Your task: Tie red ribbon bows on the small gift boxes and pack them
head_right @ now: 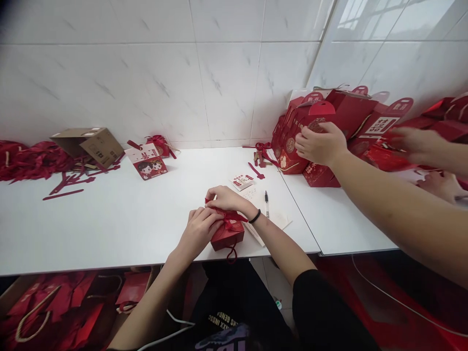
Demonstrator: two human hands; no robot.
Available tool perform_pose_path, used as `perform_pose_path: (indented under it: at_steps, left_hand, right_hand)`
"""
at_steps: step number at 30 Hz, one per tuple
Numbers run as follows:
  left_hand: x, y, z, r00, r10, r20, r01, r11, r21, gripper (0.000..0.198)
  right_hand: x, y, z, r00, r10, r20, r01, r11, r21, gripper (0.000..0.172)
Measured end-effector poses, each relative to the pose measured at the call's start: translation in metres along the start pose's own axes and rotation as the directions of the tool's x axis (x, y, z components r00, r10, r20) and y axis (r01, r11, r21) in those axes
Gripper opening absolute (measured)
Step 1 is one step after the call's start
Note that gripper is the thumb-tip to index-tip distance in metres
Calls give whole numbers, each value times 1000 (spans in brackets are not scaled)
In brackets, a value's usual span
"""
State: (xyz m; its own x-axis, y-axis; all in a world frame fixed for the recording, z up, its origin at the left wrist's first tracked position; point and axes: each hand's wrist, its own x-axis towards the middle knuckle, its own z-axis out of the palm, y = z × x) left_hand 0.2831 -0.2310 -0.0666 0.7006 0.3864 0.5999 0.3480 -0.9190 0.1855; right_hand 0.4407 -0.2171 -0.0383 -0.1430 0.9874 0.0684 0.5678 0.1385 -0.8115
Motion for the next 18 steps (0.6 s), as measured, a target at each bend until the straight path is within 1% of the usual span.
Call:
perform_pose_path:
  at_steps: [1, 2, 3, 4, 5, 6, 7, 8, 9, 10, 11, 12, 13, 14, 15, 18]
  left_hand:
    - [0, 0, 0, 1000, -3, 8, 3, 1000, -7, 13]
    - [0, -1, 0, 1000, -7, 18, 7, 1000, -17, 13]
    - [0, -1, -1, 999, -13, 29, 14, 999, -29, 12]
    - [-1, -2, -1, 999, -21, 41, 23, 999, -44, 11]
    - [-1, -2, -1, 998, -32, 50, 35, 998, -59, 11]
    - [-1, -2, -1, 997, -43, 59, 48, 996, -74, 11]
    - [-1, -3, -1, 996, -55, 67, 61, 994, -91, 11]
    - [-1, -3, -1, 995, -64, 75, 72, 991, -110, 11]
    - [0, -3, -1, 994, -72, 82, 82, 988, -132, 12]
    - [0, -3, -1, 993, -77, 89, 90, 984, -153, 12]
    - [1, -3, -1, 992, -80, 97, 96, 981, -171, 13]
    - [2, -4, -1, 991, -81, 106, 100, 977, -187, 13]
    - [2, -4, -1, 990, -83, 113, 104, 975, -198, 13]
    - [3, -4, -2, 989, -85, 121, 109, 972, -207, 13]
    - [3, -4, -2, 988, -88, 128, 114, 970, -216, 12]
    - [4, -4, -3, 985, -90, 147, 122, 966, -229, 16]
  right_hand:
    - [0, 0, 1, 999, 3, -50, -3, 1000, -6, 4]
    - [-1, 1, 0, 992, 7, -124, -8, 1000, -6, 5]
    - [-5, 1, -1, 975, 18, -222, -18, 1000, 3, 8]
    - [-11, 3, -3, 943, 40, -332, -36, 999, 19, 12]
    - [-20, 5, -6, 900, 77, -429, -68, 997, 38, 18]
    - [-31, 9, -9, 860, 131, -493, -120, 991, 54, 23]
    - [-44, 13, -11, 836, 198, -512, -190, 979, 68, 30]
    - [-58, 17, -13, 840, 273, -469, -279, 958, 59, 36]
    - [-71, 22, -13, 852, 351, -387, -360, 931, 52, 42]
    - [-83, 26, -13, 868, 408, -281, -409, 911, 60, 46]
    - [-93, 30, -12, 882, 439, -173, -432, 898, 79, 48]
    - [-101, 32, -11, 894, 440, -85, -430, 895, 120, 49]
    - [-106, 33, -10, 907, 419, -32, -408, 897, 171, 48]
    - [-108, 33, -10, 920, 392, -18, -379, 900, 217, 46]
    - [-108, 32, -11, 928, 370, -39, -349, 903, 250, 44]
    - [-93, 24, -19, 927, 340, -161, -289, 918, 273, 37]
